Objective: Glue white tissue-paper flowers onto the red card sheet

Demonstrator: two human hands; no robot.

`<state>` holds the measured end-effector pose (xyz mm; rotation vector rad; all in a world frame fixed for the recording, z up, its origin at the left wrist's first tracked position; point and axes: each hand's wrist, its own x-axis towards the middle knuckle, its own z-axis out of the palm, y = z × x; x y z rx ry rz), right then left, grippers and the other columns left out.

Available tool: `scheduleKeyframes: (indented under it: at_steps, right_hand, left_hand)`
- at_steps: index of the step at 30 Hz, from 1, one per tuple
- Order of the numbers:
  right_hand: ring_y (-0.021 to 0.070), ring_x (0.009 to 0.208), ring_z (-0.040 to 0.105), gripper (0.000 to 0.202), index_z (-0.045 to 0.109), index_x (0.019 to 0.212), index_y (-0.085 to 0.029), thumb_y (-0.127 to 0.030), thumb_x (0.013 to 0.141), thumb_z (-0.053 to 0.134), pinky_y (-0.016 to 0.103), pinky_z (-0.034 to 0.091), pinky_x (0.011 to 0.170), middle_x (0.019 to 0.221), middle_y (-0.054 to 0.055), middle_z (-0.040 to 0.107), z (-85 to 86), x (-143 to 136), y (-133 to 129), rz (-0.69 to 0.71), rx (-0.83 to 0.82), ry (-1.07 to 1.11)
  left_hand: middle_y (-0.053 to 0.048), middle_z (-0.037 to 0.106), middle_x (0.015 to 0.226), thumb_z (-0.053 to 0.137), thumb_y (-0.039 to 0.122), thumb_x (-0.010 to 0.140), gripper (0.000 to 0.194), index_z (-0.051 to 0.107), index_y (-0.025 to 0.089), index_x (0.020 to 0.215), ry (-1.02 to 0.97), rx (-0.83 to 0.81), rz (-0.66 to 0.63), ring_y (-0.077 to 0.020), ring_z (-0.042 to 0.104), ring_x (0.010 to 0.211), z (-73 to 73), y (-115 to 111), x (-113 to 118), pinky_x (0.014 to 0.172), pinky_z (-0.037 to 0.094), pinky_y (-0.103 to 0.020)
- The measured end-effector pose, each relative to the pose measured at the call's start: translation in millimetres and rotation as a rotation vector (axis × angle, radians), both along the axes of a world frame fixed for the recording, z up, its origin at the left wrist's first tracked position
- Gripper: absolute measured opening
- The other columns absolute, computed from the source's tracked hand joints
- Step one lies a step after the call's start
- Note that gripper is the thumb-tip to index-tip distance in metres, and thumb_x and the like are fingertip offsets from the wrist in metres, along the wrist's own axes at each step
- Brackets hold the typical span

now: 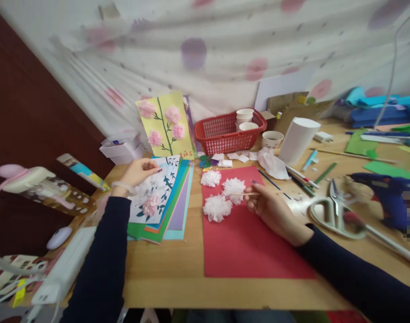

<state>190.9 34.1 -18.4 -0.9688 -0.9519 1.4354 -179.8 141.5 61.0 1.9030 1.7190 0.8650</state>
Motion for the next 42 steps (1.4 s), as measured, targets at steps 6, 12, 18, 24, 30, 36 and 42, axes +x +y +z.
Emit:
scheduleKeyframes:
  at_steps: [6,12,18,24,30,36,42]
  right_hand:
    - [0.0110,0.043,0.050,0.058,0.059,0.063,-0.019,-0.075,0.080,0.057,0.023,0.038,0.043,0.050,-0.001,0.055,-2.0,-12,-13,-0.021,0.172,-0.305]
    - [0.0119,0.048,0.053,0.059,0.059,0.067,-0.019,-0.071,0.091,0.043,0.024,0.041,0.050,0.055,0.000,0.057,-10.6,-16,-13,0.096,0.322,-0.463]
    - [0.0133,0.055,0.056,0.051,0.057,0.070,-0.019,-0.060,0.097,0.042,0.026,0.043,0.057,0.060,0.001,0.060,-15.6,-18,-10,0.052,0.364,-0.457]
    - [0.0132,0.056,0.058,0.046,0.055,0.068,-0.020,-0.053,0.098,0.046,0.025,0.044,0.058,0.060,0.000,0.060,-13.2,-17,-9,0.010,0.337,-0.431]
    - [0.0120,0.051,0.055,0.052,0.054,0.065,-0.020,-0.057,0.099,0.038,0.024,0.042,0.054,0.056,0.000,0.056,-7.1,-14,-19,-0.058,0.391,-0.398]
    - [0.0120,0.053,0.049,0.041,0.049,0.067,-0.021,-0.040,0.101,0.035,0.025,0.034,0.055,0.059,0.000,0.055,-9.6,-15,-20,0.046,0.540,-0.674]
    - [0.0149,0.057,0.051,0.039,0.051,0.071,-0.020,-0.036,0.102,0.034,0.027,0.033,0.058,0.062,0.002,0.057,-15.2,-17,-19,0.094,0.546,-0.839]
  left_hand:
    - [-0.001,0.070,0.072,0.077,0.045,0.068,0.027,0.066,0.021,0.074,-0.023,-0.173,-0.383,-0.0163,0.065,0.068,33.2,-60,71,0.064,0.053,-0.027]
    - [0.000,0.072,0.075,0.069,0.036,0.078,0.017,0.067,0.021,0.073,0.131,-0.386,-0.688,-0.0162,0.066,0.073,11.3,-105,132,0.072,0.053,-0.029]
    - [-0.001,0.069,0.075,0.065,0.038,0.076,0.019,0.064,0.019,0.076,0.089,-0.507,-0.636,-0.0159,0.063,0.071,-19.5,-105,149,0.069,0.050,-0.029]
    - [-0.001,0.066,0.071,0.064,0.039,0.074,0.020,0.062,0.019,0.076,0.129,-0.505,-0.521,-0.0160,0.060,0.066,-30.7,-98,158,0.064,0.046,-0.029]
    - [-0.001,0.064,0.066,0.063,0.041,0.072,0.020,0.060,0.021,0.072,0.127,-0.448,-0.439,-0.0165,0.057,0.062,-39.2,-92,163,0.059,0.044,-0.029]
    - [0.000,0.063,0.073,0.061,0.038,0.076,0.024,0.062,0.020,0.092,0.097,-0.387,-0.440,-0.0174,0.060,0.066,-34.4,-95,156,0.062,0.049,-0.031]
    - [-0.011,0.052,0.143,0.074,0.045,0.075,0.070,0.046,0.026,0.137,0.225,-0.082,-0.431,-0.0290,0.050,0.133,-41.5,-113,129,0.110,0.041,-0.046]
